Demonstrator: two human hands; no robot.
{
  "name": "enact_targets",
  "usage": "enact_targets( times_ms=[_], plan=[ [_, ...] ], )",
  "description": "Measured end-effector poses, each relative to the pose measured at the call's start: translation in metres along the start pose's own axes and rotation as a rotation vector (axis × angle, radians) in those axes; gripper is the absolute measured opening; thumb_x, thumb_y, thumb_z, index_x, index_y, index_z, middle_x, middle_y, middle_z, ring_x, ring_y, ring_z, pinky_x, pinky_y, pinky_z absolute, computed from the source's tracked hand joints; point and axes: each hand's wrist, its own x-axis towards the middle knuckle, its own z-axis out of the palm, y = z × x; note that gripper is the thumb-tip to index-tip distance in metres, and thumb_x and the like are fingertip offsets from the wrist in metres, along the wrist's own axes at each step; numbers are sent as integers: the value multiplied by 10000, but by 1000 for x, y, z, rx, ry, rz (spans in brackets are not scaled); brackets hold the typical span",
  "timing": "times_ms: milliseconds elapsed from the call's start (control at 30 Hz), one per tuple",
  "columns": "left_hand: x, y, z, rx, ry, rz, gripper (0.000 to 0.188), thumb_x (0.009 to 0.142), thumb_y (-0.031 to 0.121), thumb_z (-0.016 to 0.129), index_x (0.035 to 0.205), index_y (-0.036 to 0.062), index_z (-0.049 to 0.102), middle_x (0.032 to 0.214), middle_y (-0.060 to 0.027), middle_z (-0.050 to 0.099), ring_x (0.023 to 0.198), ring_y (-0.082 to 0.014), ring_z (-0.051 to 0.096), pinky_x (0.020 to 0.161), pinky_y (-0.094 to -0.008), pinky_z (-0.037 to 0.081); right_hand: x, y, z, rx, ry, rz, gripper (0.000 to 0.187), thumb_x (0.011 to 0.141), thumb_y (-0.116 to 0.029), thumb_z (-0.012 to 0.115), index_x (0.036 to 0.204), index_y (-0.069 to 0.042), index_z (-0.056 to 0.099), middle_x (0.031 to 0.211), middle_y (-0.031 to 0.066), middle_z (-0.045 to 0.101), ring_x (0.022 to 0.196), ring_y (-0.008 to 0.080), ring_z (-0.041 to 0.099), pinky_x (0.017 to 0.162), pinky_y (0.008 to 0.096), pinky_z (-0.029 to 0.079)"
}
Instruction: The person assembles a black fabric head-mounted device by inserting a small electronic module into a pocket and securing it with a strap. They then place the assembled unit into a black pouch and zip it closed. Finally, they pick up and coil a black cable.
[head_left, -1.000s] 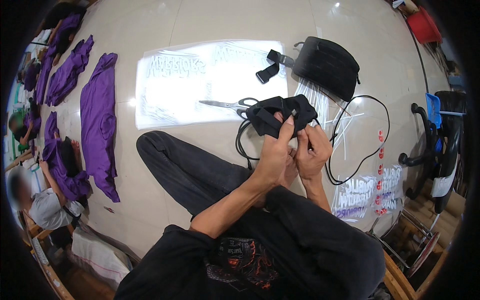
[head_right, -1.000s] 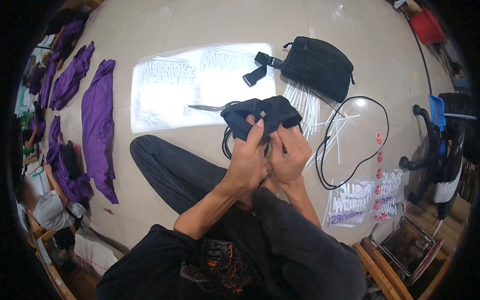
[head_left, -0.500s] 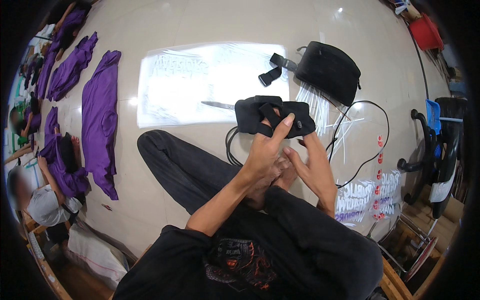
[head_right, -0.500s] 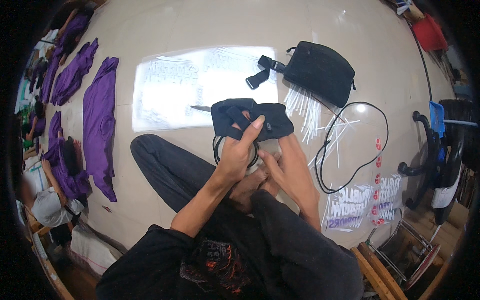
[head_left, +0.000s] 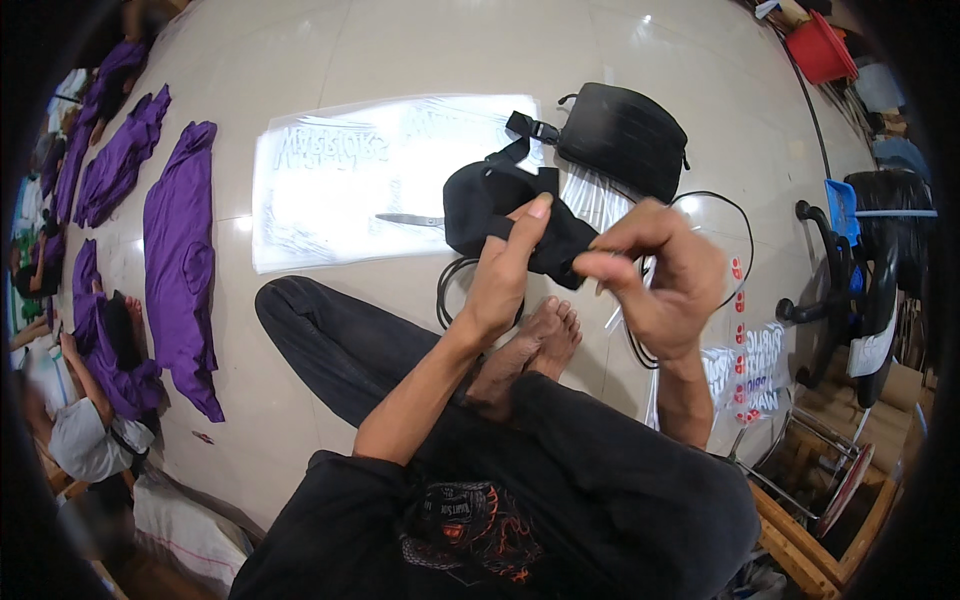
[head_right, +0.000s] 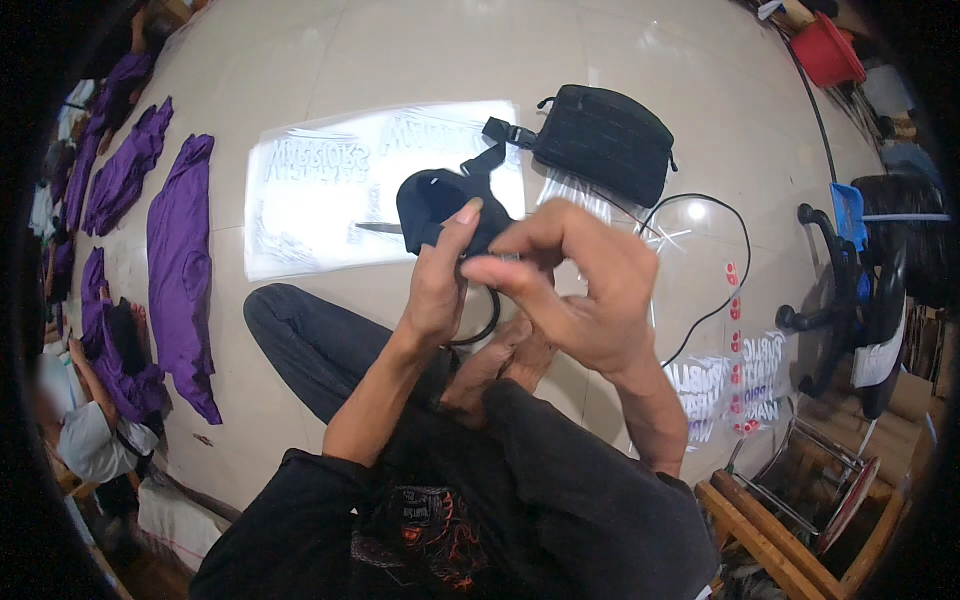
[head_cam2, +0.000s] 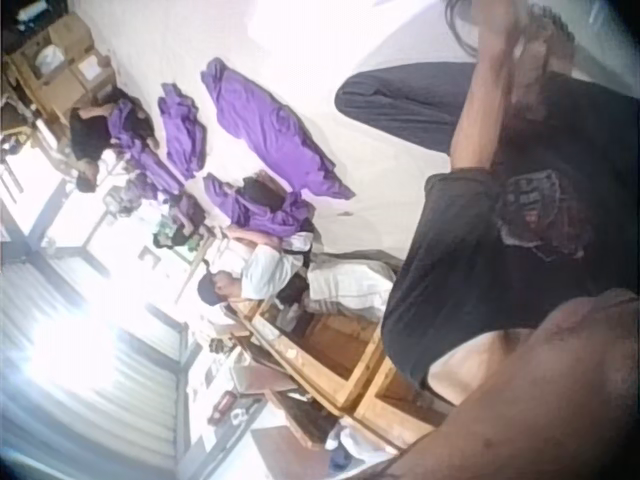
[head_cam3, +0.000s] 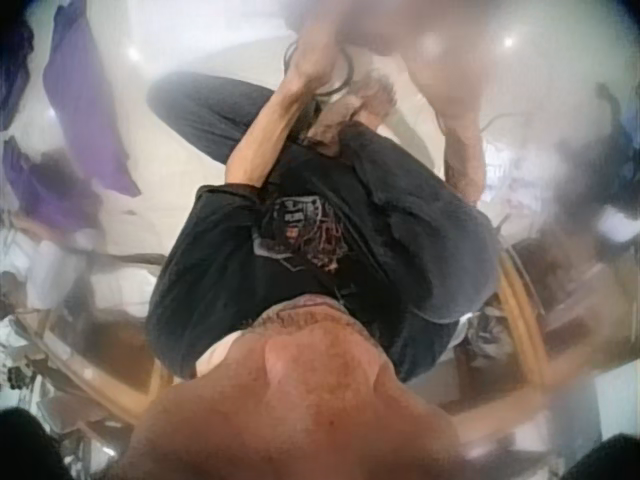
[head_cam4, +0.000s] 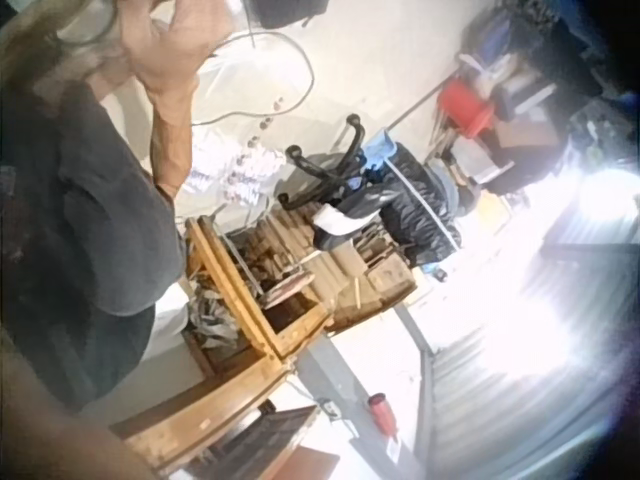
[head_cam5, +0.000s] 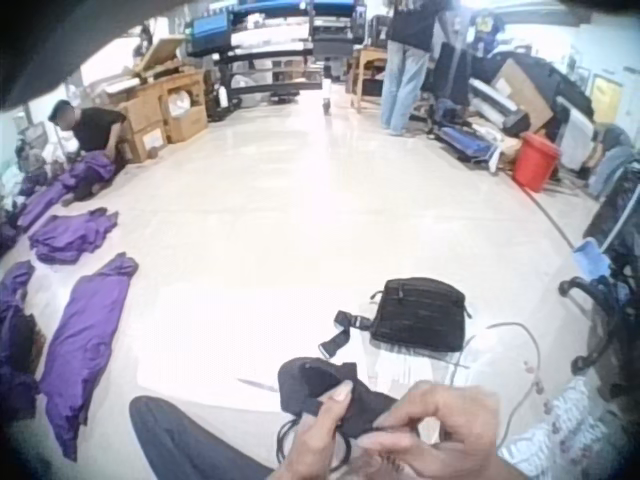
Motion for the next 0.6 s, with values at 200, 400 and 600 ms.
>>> enact_targets(
  times_ms=[200, 400, 600],
  plan=[
    [-7, 27, 24, -188, -170, -50, 572, 1103, 484, 456, 1250, -39, 635, 1107, -26, 647, 1024, -95, 572, 944, -243, 444, 41, -7, -57, -68, 64, 50, 176, 882, -123, 832, 934, 3, 720, 807, 70, 735, 658, 93, 676, 579, 227, 533],
    [-18, 35, 13, -195, -168, 80, 669, 1073, 558, 480, 1368, -40, 532, 1152, -54, 635, 1031, -89, 577, 922, -256, 465, 41, -21, -123, -200, 69, 121, 170, 893, -127, 818, 945, 2, 721, 815, 72, 736, 669, 95, 676, 591, 231, 533],
    [-1, 37, 6, 38, -264, 157, 543, 1032, 489, 556, 1305, 19, 535, 1013, -30, 614, 875, -117, 610, 787, -283, 516, 29, -49, -185, -401, 124, 218, 165, 904, -131, 804, 957, 2, 722, 822, 74, 737, 680, 97, 676, 603, 236, 534]
  ],
)
